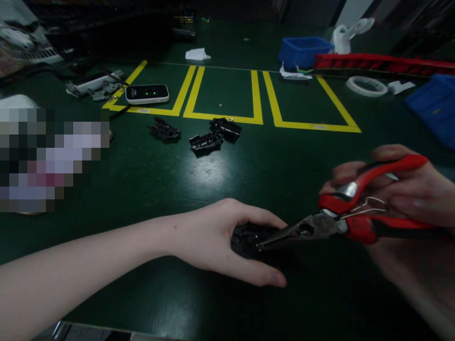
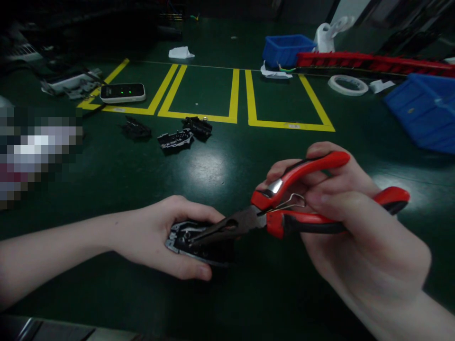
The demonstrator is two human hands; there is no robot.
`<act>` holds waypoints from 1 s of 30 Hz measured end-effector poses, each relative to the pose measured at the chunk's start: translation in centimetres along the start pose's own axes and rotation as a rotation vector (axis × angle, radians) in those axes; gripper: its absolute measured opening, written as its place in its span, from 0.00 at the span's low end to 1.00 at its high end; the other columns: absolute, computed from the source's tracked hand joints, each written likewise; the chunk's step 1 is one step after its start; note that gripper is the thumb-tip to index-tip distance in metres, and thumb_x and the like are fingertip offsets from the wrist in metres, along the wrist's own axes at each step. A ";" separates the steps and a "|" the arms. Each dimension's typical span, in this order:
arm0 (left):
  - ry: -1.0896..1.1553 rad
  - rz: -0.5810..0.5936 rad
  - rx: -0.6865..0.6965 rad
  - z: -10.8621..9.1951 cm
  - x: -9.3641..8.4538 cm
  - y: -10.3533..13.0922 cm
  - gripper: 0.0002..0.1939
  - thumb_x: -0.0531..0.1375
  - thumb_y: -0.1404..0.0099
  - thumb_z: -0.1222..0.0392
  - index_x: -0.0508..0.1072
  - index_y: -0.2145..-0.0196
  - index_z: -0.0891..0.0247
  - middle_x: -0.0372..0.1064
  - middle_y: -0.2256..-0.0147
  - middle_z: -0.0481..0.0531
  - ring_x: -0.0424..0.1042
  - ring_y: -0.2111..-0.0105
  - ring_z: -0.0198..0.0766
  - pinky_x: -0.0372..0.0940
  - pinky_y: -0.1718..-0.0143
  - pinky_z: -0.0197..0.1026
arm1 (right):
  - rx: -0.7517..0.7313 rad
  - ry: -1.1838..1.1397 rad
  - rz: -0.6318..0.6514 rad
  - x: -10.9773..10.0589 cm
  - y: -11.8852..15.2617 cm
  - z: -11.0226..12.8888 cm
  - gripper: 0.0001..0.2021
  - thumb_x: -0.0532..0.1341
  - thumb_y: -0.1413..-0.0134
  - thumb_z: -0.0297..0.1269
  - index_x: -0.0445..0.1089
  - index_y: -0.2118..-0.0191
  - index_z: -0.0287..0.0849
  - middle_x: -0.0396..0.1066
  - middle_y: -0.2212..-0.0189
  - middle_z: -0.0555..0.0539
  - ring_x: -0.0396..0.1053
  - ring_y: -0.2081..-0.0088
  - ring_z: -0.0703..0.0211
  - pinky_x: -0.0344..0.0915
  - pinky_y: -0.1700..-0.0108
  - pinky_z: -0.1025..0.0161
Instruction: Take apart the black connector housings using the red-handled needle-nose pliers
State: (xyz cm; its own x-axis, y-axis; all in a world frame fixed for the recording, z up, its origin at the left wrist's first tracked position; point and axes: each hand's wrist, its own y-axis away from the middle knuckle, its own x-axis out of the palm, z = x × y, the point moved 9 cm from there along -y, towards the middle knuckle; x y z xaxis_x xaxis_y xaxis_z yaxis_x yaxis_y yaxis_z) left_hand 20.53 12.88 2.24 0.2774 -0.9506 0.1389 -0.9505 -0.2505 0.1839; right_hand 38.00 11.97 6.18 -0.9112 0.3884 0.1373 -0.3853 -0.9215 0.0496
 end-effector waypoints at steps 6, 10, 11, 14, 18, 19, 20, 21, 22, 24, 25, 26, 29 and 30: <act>-0.028 0.027 0.016 0.1 0.1 0.0 0.23 0.71 0.41 0.60 0.73 0.49 0.62 0.74 0.62 0.49 0.74 0.66 0.34 0.69 0.66 0.32 | -0.031 -0.010 0.033 0.1 0.4 0.3 0.15 0.59 0.57 0.29 0.75 0.62 0.52 0.75 0.67 0.48 0.77 0.68 0.47 0.78 0.69 0.48; -0.082 0.032 0.045 0.0 0.1 -0.1 0.23 0.70 0.41 0.61 0.74 0.48 0.63 0.75 0.62 0.50 0.75 0.65 0.34 0.69 0.65 0.32 | -0.032 -0.031 0.050 0.5 0.5 0.2 0.16 0.60 0.59 0.28 0.75 0.62 0.52 0.76 0.68 0.48 0.77 0.69 0.48 0.78 0.70 0.50; -0.088 0.031 0.047 0.0 0.2 -0.1 0.23 0.71 0.41 0.61 0.74 0.48 0.63 0.75 0.62 0.49 0.75 0.65 0.34 0.69 0.66 0.31 | -0.027 -0.028 0.054 0.6 0.5 0.1 0.16 0.60 0.60 0.28 0.75 0.62 0.52 0.76 0.68 0.49 0.76 0.69 0.48 0.78 0.70 0.51; -0.077 0.032 0.047 0.0 0.2 -0.1 0.24 0.71 0.42 0.62 0.74 0.48 0.63 0.74 0.64 0.48 0.74 0.66 0.33 0.68 0.66 0.30 | -0.027 -0.016 0.056 0.7 0.5 0.0 0.15 0.61 0.59 0.29 0.76 0.64 0.52 0.76 0.69 0.48 0.76 0.68 0.48 0.78 0.69 0.52; -0.030 0.041 0.037 0.0 0.2 -0.1 0.23 0.70 0.41 0.63 0.73 0.48 0.63 0.75 0.64 0.48 0.76 0.66 0.33 0.69 0.66 0.30 | -0.027 -0.016 0.046 0.5 0.3 0.1 0.14 0.60 0.56 0.30 0.76 0.63 0.52 0.76 0.67 0.48 0.76 0.69 0.50 0.78 0.69 0.52; -0.020 0.041 0.032 0.0 0.2 -0.1 0.23 0.70 0.41 0.63 0.73 0.48 0.62 0.75 0.64 0.48 0.76 0.66 0.33 0.69 0.66 0.31 | -0.025 -0.017 0.030 0.3 0.2 0.2 0.14 0.60 0.55 0.29 0.76 0.63 0.51 0.75 0.67 0.48 0.76 0.68 0.50 0.78 0.68 0.52; -0.015 0.038 0.028 0.0 0.2 -0.1 0.23 0.70 0.41 0.63 0.73 0.49 0.62 0.74 0.64 0.48 0.76 0.66 0.33 0.70 0.67 0.31 | -0.026 -0.017 0.008 0.1 0.1 0.2 0.14 0.59 0.55 0.29 0.76 0.63 0.50 0.75 0.66 0.47 0.76 0.67 0.50 0.78 0.66 0.52; -0.014 0.037 0.023 0.0 0.2 0.0 0.23 0.70 0.41 0.63 0.73 0.49 0.62 0.74 0.64 0.48 0.76 0.66 0.33 0.69 0.67 0.31 | -0.029 -0.013 -0.011 -0.1 0.1 0.3 0.13 0.59 0.56 0.28 0.77 0.64 0.49 0.75 0.66 0.47 0.76 0.66 0.50 0.78 0.65 0.52; -0.017 0.032 0.021 -0.1 0.1 0.0 0.22 0.70 0.41 0.63 0.74 0.49 0.62 0.74 0.63 0.48 0.75 0.66 0.33 0.69 0.67 0.31 | -0.027 -0.004 -0.022 -0.2 0.1 0.3 0.13 0.59 0.56 0.28 0.77 0.65 0.49 0.75 0.66 0.47 0.76 0.65 0.50 0.79 0.64 0.51; -0.030 0.021 0.021 -0.1 0.1 0.0 0.22 0.70 0.41 0.63 0.74 0.49 0.62 0.74 0.63 0.48 0.75 0.66 0.33 0.69 0.67 0.30 | -0.010 0.017 -0.016 -0.1 0.1 0.2 0.15 0.58 0.56 0.27 0.76 0.64 0.51 0.75 0.66 0.47 0.76 0.66 0.50 0.79 0.66 0.49; -0.035 0.016 0.023 -0.1 0.1 0.0 0.22 0.70 0.41 0.63 0.74 0.49 0.62 0.74 0.63 0.48 0.75 0.66 0.33 0.69 0.66 0.30 | -0.001 0.024 -0.004 0.0 0.1 0.1 0.15 0.57 0.55 0.27 0.76 0.63 0.52 0.76 0.66 0.48 0.76 0.68 0.50 0.79 0.67 0.48; -0.037 0.012 0.026 -0.1 0.1 0.0 0.22 0.71 0.42 0.63 0.74 0.50 0.63 0.74 0.64 0.47 0.75 0.66 0.33 0.68 0.67 0.30 | 0.006 0.029 0.005 0.1 0.1 0.1 0.16 0.56 0.54 0.27 0.75 0.63 0.53 0.76 0.66 0.48 0.77 0.68 0.50 0.79 0.68 0.48; -0.043 0.007 0.035 -0.2 0.0 0.0 0.22 0.71 0.42 0.63 0.74 0.50 0.63 0.74 0.65 0.47 0.74 0.66 0.32 0.68 0.67 0.30 | 0.007 0.027 0.008 0.1 0.1 0.0 0.17 0.56 0.54 0.26 0.75 0.63 0.53 0.76 0.67 0.49 0.77 0.69 0.50 0.78 0.70 0.47; -0.044 0.006 0.036 -0.2 0.0 0.0 0.22 0.71 0.42 0.62 0.74 0.50 0.63 0.74 0.64 0.47 0.74 0.67 0.32 0.67 0.67 0.30 | 0.008 0.025 0.004 0.1 0.1 -0.1 0.17 0.56 0.54 0.26 0.75 0.63 0.53 0.76 0.67 0.48 0.77 0.69 0.49 0.78 0.70 0.46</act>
State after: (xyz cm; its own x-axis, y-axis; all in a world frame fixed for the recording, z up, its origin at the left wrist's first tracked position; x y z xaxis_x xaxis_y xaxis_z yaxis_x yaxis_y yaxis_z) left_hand 20.60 12.89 2.43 0.2659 -0.9591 0.0967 -0.9568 -0.2504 0.1476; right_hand 37.86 11.93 6.13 -0.9163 0.3842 0.1130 -0.3801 -0.9232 0.0570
